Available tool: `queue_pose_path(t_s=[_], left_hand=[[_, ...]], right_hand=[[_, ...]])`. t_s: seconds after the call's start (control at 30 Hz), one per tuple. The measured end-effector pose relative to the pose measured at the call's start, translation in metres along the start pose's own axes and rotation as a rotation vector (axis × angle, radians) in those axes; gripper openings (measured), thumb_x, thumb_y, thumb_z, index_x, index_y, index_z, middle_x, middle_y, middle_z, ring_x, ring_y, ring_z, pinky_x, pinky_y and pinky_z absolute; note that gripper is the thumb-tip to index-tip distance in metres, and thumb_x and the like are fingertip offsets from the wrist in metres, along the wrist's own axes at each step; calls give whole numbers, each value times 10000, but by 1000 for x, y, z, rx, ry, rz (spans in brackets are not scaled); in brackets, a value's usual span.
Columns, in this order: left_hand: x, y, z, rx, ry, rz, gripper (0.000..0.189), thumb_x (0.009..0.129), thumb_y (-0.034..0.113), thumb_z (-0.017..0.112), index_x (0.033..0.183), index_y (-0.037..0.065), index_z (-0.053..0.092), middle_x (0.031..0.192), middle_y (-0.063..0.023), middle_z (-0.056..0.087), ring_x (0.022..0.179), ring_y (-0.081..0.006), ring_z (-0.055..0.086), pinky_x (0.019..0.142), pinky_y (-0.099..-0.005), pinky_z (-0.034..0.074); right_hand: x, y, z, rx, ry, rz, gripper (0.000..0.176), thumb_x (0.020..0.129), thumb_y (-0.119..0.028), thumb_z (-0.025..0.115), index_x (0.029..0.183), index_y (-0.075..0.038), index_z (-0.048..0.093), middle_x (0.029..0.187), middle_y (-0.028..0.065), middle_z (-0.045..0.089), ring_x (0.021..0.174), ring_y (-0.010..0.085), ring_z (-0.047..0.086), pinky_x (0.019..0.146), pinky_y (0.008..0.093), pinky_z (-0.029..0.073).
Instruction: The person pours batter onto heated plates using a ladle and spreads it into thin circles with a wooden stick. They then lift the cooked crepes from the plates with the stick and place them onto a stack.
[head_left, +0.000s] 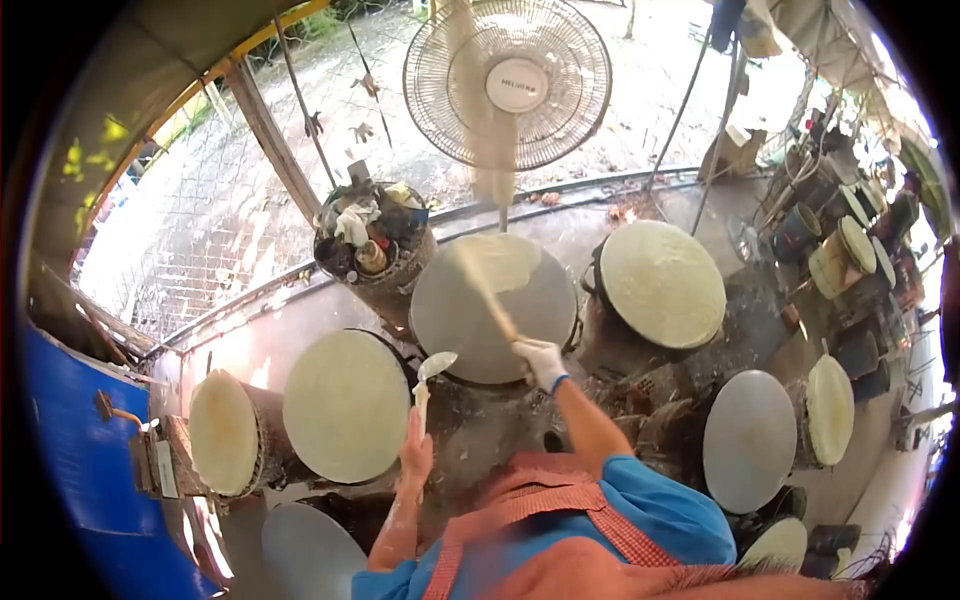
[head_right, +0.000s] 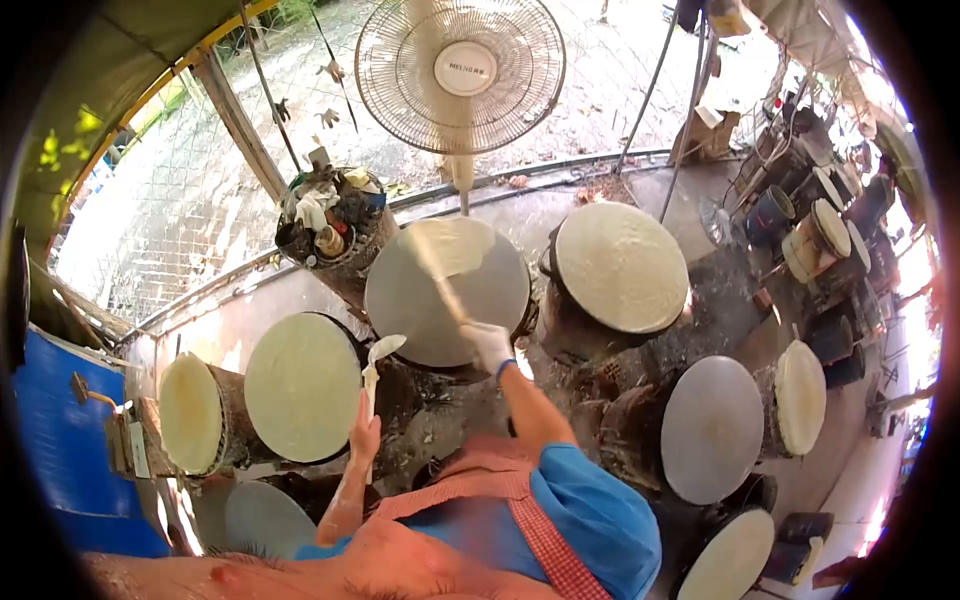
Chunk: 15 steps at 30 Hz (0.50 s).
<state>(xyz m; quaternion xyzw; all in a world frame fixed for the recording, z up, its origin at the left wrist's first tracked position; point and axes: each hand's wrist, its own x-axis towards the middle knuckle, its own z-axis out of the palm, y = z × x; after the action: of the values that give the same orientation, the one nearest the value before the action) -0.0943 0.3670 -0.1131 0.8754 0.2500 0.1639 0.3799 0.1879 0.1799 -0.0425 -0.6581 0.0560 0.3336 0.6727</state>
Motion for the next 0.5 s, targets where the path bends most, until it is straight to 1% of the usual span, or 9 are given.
queue_pose_path(t_s=[0.07,0.1,0.17,0.2,0.27,0.33,0.4,0.43,0.5], left_hand=[[-1,13,-3,-54,-65,-111,640,874,42,494,1476,67,277,1501,-157,327,1350,-322,369,1008,-319,366],[-2,14,2,20,49,-5,619,844,35,502,1436,43,325,1408,-202,425,1211,-393,481,941,-385,447],[-10,24,4,46,65,-41,621,844,41,506,1437,43,322,1404,-205,428,1213,-391,479,941,-381,446],[-7,27,8,57,78,-49,623,844,45,509,1437,43,321,1401,-207,430,1215,-390,478,940,-380,445],[-10,37,13,-28,79,-113,633,840,45,518,1440,41,317,1393,-222,433,1206,-382,493,933,-369,444],[-11,49,16,-56,47,-277,631,842,53,518,1439,34,316,1403,-220,426,1214,-384,489,950,-367,433],[-20,54,23,-49,74,-304,632,842,61,518,1439,30,314,1407,-216,426,1221,-381,487,958,-367,426],[-27,56,21,-37,89,-318,632,842,66,518,1439,29,314,1409,-215,426,1225,-379,486,963,-367,423],[-43,57,22,-88,92,-439,649,836,99,540,1440,30,311,1395,-205,445,1228,-356,493,958,-370,427]], right_hand=[[13,-17,-5,-180,-138,-70,291,788,-204,712,1043,-64,722,580,-17,542,400,83,452,351,259,344],[24,-25,-25,-194,-141,-77,297,797,-196,714,1061,-61,714,590,-12,559,412,79,462,350,251,339],[60,-24,-78,-103,-149,-199,290,816,-167,699,1076,-38,703,575,-12,564,400,62,447,341,230,309],[45,-42,-84,-9,-87,-118,278,819,-155,688,1061,-19,701,556,-3,557,371,65,432,327,220,300],[46,-30,-78,-91,-81,-14,293,824,-136,664,1104,-54,693,630,40,621,422,94,498,334,244,337],[31,-30,-60,-70,-234,156,258,819,-145,680,1062,-64,713,654,31,626,462,90,516,345,244,348],[53,-29,-81,-122,-359,56,251,818,-166,693,1045,-60,718,659,23,623,475,83,511,350,243,346],[61,-43,-99,-159,-372,100,263,822,-180,696,1053,-57,715,657,16,618,471,70,496,349,237,337],[89,-62,-125,-79,-287,-37,274,829,-181,682,1071,-55,707,589,5,575,406,73,454,333,229,300]])
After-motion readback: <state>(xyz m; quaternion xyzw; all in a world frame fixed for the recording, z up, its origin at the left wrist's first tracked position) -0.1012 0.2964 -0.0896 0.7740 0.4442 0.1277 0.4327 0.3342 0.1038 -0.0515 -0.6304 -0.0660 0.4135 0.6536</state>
